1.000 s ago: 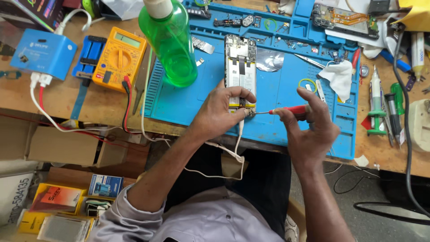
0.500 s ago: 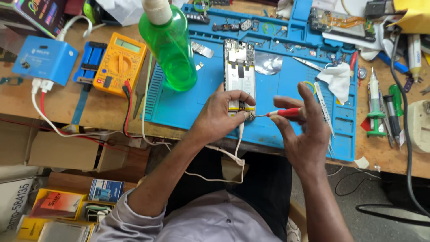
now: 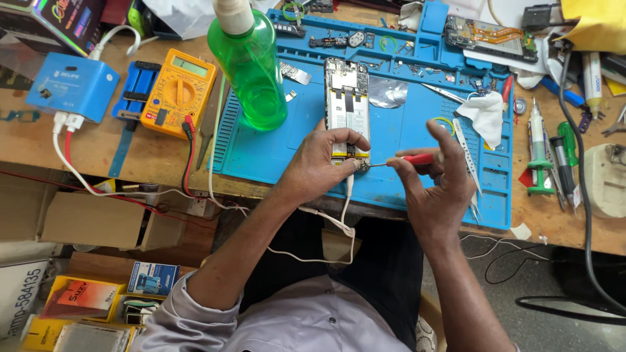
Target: The person reassembles a disassembled smartphone by connecting internal ribbon cables, seating the battery, and closing the back cover. They then connect a charging cable to test the device and use a screwdriver to adjust internal components.
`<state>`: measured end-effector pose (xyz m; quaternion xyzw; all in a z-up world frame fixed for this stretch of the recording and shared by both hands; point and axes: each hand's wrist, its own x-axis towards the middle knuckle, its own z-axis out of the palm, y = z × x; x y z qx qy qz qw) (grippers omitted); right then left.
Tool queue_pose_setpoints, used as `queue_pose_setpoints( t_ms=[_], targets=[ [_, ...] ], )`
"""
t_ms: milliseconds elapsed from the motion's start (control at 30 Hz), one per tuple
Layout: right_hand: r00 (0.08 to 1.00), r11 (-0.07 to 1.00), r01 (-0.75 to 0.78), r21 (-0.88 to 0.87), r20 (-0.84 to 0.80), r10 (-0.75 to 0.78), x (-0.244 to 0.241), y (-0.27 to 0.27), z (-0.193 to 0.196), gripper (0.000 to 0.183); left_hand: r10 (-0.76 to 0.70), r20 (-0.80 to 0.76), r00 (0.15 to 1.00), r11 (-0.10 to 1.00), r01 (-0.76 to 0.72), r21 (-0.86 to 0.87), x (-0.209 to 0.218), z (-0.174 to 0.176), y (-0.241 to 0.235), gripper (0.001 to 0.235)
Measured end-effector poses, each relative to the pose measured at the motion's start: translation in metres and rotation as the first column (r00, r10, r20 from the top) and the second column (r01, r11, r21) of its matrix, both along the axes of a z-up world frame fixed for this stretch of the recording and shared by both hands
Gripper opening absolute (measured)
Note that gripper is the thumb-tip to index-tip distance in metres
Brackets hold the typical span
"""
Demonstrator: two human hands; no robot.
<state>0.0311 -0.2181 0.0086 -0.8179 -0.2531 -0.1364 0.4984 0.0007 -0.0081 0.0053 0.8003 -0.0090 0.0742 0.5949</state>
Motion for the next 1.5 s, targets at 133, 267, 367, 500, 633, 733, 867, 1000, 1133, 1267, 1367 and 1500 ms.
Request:
queue_pose_setpoints(
  t_ms=[133,267,367,500,633,733,867,1000,1133,1267,1367,1500],
  targets=[
    [0.975,0.953,-0.191,0.236,-0.069,0.212,-0.001,-0.003,-0.001,0.077,-0.01,-0.015,1.0,1.0,0.009,-0.012,-0.002,0.0,0.002,0.024],
    [0.994,0.986,-0.11,0.125,0.0,0.111,-0.001,-0.004,-0.01,0.079,-0.018,-0.001,1.0,1.0,0.018,0.015,-0.003,-0.003,0.003,0.026],
    [0.996,0.997,0.002,0.08,0.09,-0.009,0.001,-0.001,-0.011,0.078,-0.037,-0.019,0.999,0.999,0.037,-0.01,-0.002,-0.006,0.003,0.027],
    [0.984,0.987,0.144,0.074,-0.113,-0.135,0.017,-0.011,0.016,0.072,-0.103,0.206,0.973,0.947,0.159,-0.28,-0.007,-0.009,0.006,0.085],
    [0.959,0.822,0.233,-0.52,-0.018,-0.283,0.035,-0.011,0.048,0.064,-0.089,0.251,0.964,0.908,0.182,-0.378,-0.012,-0.001,0.006,0.119],
    [0.954,0.84,0.276,-0.468,0.239,-0.181,0.011,-0.004,0.054,0.05,-0.082,0.251,0.964,0.877,0.19,-0.442,-0.017,0.012,-0.005,0.113],
    [0.988,0.949,-0.151,-0.275,-0.043,0.145,-0.018,0.014,0.036,0.058,-0.152,0.015,0.988,0.687,0.116,-0.717,-0.029,0.025,-0.021,0.099],
    [0.899,0.966,-0.205,0.157,-0.359,0.249,-0.019,0.022,0.019,0.058,-0.207,0.173,0.963,0.645,0.267,-0.716,-0.047,0.035,-0.026,0.07],
    [0.632,0.56,-0.017,0.828,-0.425,0.648,-0.014,0.021,0.001,0.049,0.065,0.14,0.988,0.897,0.004,-0.443,-0.031,0.032,-0.023,0.064],
    [0.628,0.651,-0.001,0.759,-0.506,0.591,-0.016,0.018,-0.015,0.046,-0.154,-0.025,0.988,0.674,0.086,-0.734,-0.004,0.01,-0.018,0.044],
    [0.772,0.858,-0.057,0.51,-0.522,0.362,-0.017,0.013,-0.015,0.041,-0.031,0.066,0.997,0.631,0.07,-0.772,0.004,-0.004,-0.02,0.029],
    [0.866,0.926,-0.08,0.37,-0.434,0.248,-0.017,0.013,-0.001,0.03,0.02,0.066,0.998,0.617,0.039,-0.786,-0.001,0.0,-0.017,0.026]
  ],
)
